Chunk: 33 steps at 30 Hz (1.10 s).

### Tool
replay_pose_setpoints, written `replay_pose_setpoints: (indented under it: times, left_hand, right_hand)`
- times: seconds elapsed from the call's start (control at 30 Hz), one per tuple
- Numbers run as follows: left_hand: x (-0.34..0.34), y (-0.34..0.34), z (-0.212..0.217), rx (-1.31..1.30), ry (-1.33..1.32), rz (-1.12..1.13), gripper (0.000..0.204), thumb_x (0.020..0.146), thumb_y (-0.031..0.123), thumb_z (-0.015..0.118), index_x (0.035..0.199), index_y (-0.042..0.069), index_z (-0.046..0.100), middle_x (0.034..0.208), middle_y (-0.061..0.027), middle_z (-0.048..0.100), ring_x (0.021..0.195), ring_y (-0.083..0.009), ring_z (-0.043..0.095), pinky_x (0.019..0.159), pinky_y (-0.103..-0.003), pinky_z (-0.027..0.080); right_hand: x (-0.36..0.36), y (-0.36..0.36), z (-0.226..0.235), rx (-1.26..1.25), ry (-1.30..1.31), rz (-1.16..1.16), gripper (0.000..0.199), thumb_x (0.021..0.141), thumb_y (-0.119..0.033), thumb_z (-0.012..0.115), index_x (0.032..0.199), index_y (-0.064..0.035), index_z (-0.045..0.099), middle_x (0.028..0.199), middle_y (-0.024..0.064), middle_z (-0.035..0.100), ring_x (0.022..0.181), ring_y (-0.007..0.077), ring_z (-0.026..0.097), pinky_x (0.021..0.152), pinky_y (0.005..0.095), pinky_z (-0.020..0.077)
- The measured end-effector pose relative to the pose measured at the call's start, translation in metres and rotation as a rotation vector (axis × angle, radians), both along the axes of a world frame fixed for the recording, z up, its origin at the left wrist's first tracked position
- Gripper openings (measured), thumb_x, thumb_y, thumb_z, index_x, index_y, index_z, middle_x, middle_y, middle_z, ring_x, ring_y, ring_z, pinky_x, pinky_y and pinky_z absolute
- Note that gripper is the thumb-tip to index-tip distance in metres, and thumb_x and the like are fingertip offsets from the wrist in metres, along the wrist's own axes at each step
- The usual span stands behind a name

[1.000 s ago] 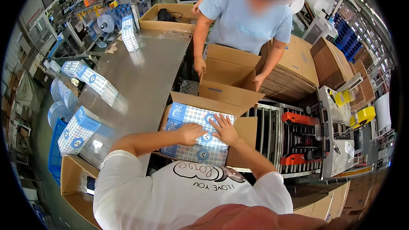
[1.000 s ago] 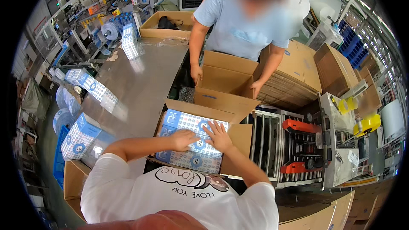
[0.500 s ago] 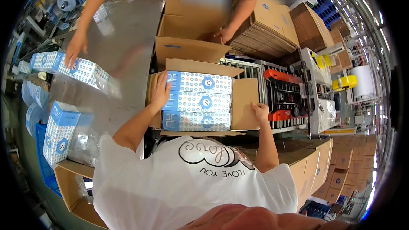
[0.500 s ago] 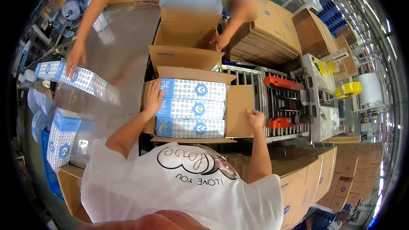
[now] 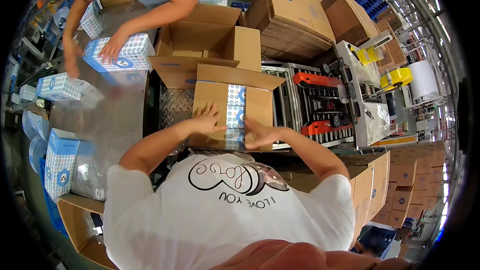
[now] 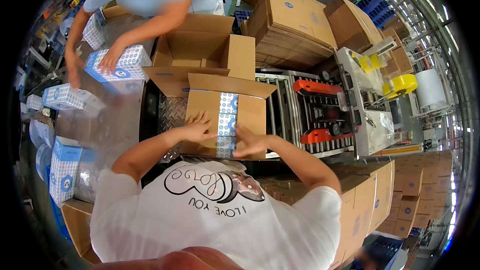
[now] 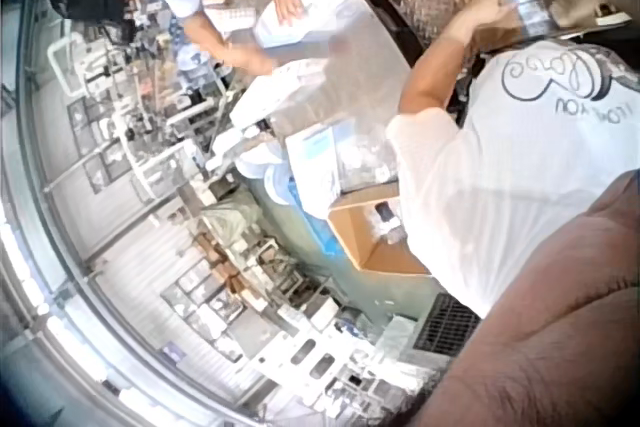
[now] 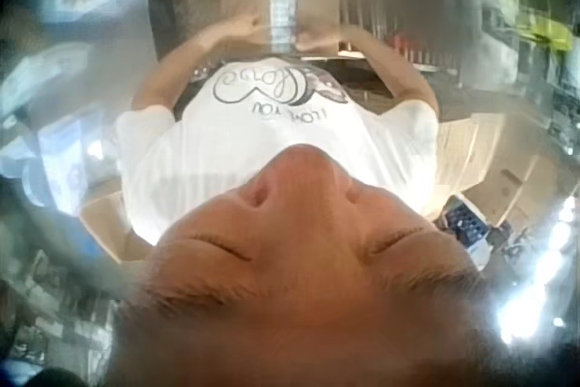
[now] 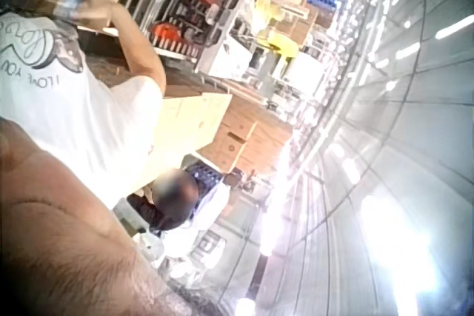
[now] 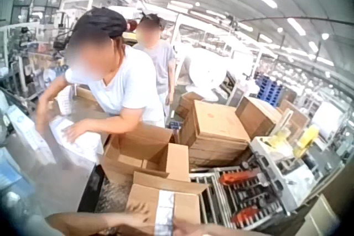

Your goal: The person assembles cardboard boxes and places blue-and-white rectangular packages into them by hand, working alongside others at a packaging station. They place the filled boxes onto a roller conveyor after checking the items.

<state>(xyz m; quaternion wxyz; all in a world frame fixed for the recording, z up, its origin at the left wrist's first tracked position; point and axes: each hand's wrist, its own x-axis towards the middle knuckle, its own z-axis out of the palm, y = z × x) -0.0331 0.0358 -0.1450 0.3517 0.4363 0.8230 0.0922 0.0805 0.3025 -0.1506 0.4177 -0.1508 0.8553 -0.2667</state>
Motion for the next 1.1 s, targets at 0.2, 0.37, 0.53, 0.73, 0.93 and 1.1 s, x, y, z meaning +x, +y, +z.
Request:
replay_pose_setpoints:
  times: [0.2,0.37,0.53,0.73,0.93,1.1]
  left_hand:
    - [-0.047,-0.013,-0.073,0.150,-0.187,0.238,0.094,0.090,0.069,0.042,0.154,0.006,0.017,0.161,-0.0203,-0.002,0.149,-0.0384,-0.007,0.114,-0.063,0.011]
    - [0.008,-0.008,-0.099,0.483,0.294,0.608,0.088,0.091,0.052,0.057,0.153,0.004,0.018,0.158,-0.0229,0.016,0.147,-0.0376,0.016,0.114,-0.056,0.019]
    - [-0.015,0.013,-0.084,1.292,-0.091,1.118,0.059,0.098,0.010,0.049,0.151,0.001,0.024,0.154,-0.0255,0.026,0.142,-0.0370,0.030,0.115,-0.040,0.025]
    - [-0.029,-0.007,-0.131,0.874,-0.017,0.771,0.060,0.098,0.010,0.047,0.151,-0.002,0.022,0.156,-0.0193,0.026,0.145,-0.0313,0.024,0.118,-0.039,0.018]
    - [0.059,0.074,-0.124,0.834,0.166,1.021,0.070,0.096,0.013,0.055,0.151,-0.003,0.016,0.156,-0.0237,0.023,0.144,-0.0342,0.023,0.118,-0.040,0.016]
    - [0.053,0.222,-0.120,0.966,0.048,1.040,0.075,0.095,0.015,0.059,0.151,-0.003,0.014,0.156,-0.0254,0.019,0.144,-0.0362,0.023,0.117,-0.042,0.017]
  right_hand:
    - [-0.018,0.015,0.003,0.324,0.737,-0.206,0.109,0.069,-0.038,0.082,0.152,-0.0070,0.020,0.153,0.0210,0.026,0.143,0.0403,0.023,0.118,0.0484,0.0184]
    - [-0.078,0.021,0.029,0.336,1.171,-0.407,0.102,0.072,-0.038,0.080,0.149,-0.0023,0.025,0.153,0.0184,0.029,0.143,0.0377,0.024,0.117,0.0501,0.0217]
    - [0.035,0.006,-0.035,0.118,0.950,-0.396,0.077,0.085,-0.026,0.067,0.148,-0.0026,0.030,0.150,0.0202,0.035,0.140,0.0375,0.031,0.116,0.0507,0.0230]
    - [0.011,0.014,-0.066,0.267,0.839,-0.969,0.054,0.096,-0.023,0.052,0.147,-0.0144,0.039,0.156,0.0183,0.025,0.129,0.0455,0.039,0.106,0.0475,0.0378]
    - [-0.028,0.127,-0.068,0.095,0.926,-0.621,0.050,0.094,-0.028,0.054,0.142,-0.0181,0.046,0.153,0.0119,0.032,0.122,0.0395,0.047,0.098,0.0430,0.0468]
    - [-0.036,0.258,-0.080,0.507,1.072,-0.562,0.054,0.098,-0.036,0.041,0.149,-0.0190,0.037,0.155,0.0101,0.032,0.143,0.0382,0.024,0.118,0.0523,0.0131]
